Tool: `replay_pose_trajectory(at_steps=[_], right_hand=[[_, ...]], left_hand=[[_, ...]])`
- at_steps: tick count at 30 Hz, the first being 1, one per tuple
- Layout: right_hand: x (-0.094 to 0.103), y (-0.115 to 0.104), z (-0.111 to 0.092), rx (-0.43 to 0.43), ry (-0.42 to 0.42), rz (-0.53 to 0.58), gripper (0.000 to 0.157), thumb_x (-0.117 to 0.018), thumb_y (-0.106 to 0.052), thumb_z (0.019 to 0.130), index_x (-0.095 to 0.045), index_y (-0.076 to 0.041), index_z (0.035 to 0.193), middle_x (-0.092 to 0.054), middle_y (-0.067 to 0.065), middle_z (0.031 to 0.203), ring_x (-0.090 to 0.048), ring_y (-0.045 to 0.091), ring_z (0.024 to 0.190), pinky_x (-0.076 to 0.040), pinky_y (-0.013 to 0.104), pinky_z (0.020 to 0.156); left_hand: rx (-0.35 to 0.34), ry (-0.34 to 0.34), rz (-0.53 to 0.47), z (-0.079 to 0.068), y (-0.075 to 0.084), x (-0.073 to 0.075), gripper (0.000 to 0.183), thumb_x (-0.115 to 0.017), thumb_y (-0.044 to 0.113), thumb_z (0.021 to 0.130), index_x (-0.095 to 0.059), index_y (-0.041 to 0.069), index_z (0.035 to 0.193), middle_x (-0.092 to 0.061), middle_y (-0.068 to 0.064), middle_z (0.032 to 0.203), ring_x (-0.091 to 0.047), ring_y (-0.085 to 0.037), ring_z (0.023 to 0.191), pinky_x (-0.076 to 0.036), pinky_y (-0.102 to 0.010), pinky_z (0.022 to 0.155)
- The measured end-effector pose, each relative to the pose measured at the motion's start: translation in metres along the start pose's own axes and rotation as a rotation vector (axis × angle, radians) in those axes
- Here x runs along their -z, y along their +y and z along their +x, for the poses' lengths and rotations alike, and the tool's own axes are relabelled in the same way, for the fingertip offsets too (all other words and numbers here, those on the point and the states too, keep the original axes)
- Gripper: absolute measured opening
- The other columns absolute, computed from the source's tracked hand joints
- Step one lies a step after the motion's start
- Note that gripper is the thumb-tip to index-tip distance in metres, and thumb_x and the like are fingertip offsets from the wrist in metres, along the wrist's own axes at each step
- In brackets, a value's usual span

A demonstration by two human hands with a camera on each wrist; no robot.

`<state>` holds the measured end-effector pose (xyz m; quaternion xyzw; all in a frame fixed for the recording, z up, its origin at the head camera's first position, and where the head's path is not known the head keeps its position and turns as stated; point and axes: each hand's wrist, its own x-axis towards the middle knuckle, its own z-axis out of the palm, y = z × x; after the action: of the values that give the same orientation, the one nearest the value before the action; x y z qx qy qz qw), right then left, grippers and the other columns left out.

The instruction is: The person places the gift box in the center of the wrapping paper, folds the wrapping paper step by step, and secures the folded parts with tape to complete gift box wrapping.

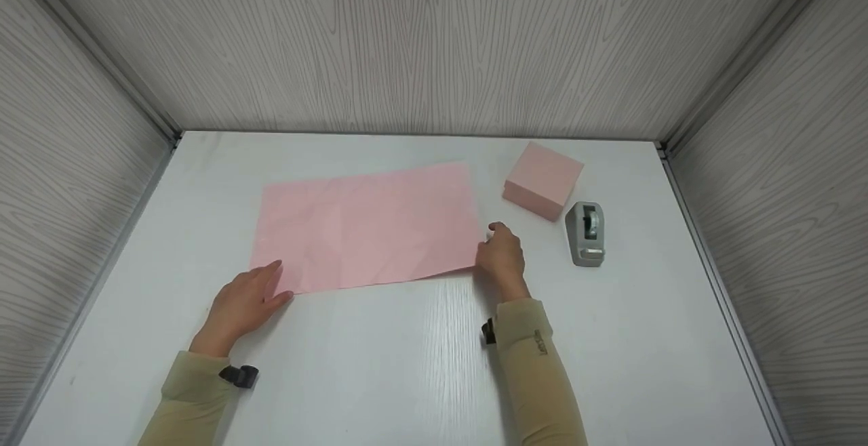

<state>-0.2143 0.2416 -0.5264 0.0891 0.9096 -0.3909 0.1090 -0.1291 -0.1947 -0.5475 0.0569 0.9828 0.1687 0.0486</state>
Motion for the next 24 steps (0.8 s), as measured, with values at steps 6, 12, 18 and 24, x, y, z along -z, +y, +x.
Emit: replay_pose_trajectory(at_steps=[6,12,18,24], right_hand=[[-0.001,0.006,-0.005,-0.014,-0.048,-0.048,0.053,-0.049,-0.005,0.091,-0.043,0.004,0.142,-0.059,0.023,0.113,-0.057,0.03,0.092,-0.049,0.042,0.08],[-0.001,0.01,-0.018,0.019,-0.018,-0.076,0.044,-0.049,-0.004,0.09,-0.055,0.001,0.133,-0.063,0.02,0.105,-0.057,0.027,0.083,-0.048,0.039,0.071],[-0.001,0.013,-0.032,0.031,-0.005,-0.084,0.037,-0.05,-0.007,0.091,-0.061,-0.001,0.126,-0.062,0.017,0.098,-0.056,0.026,0.078,-0.047,0.037,0.067],[-0.003,0.015,-0.04,0.018,-0.022,-0.085,0.035,-0.051,-0.008,0.092,-0.061,0.0,0.124,-0.061,0.015,0.096,-0.055,0.025,0.077,-0.046,0.037,0.066]], left_hand=[[-0.011,0.004,0.009,0.003,-0.003,0.0,0.063,-0.067,0.03,0.093,-0.045,0.0,0.144,-0.055,-0.025,0.132,-0.05,-0.045,0.12,-0.041,-0.061,0.095],[0.036,0.021,-0.026,0.009,-0.007,0.001,0.063,-0.067,0.028,0.093,-0.045,-0.002,0.143,-0.051,-0.028,0.132,-0.048,-0.045,0.12,-0.042,-0.06,0.095],[0.213,0.031,-0.062,0.016,-0.013,0.007,0.063,-0.064,0.028,0.094,-0.043,-0.009,0.14,-0.05,-0.033,0.125,-0.051,-0.046,0.114,-0.047,-0.058,0.087],[0.32,-0.019,-0.079,0.023,-0.015,0.011,0.068,-0.066,0.029,0.092,-0.04,-0.016,0.136,-0.05,-0.035,0.119,-0.057,-0.049,0.101,-0.051,-0.057,0.077]])
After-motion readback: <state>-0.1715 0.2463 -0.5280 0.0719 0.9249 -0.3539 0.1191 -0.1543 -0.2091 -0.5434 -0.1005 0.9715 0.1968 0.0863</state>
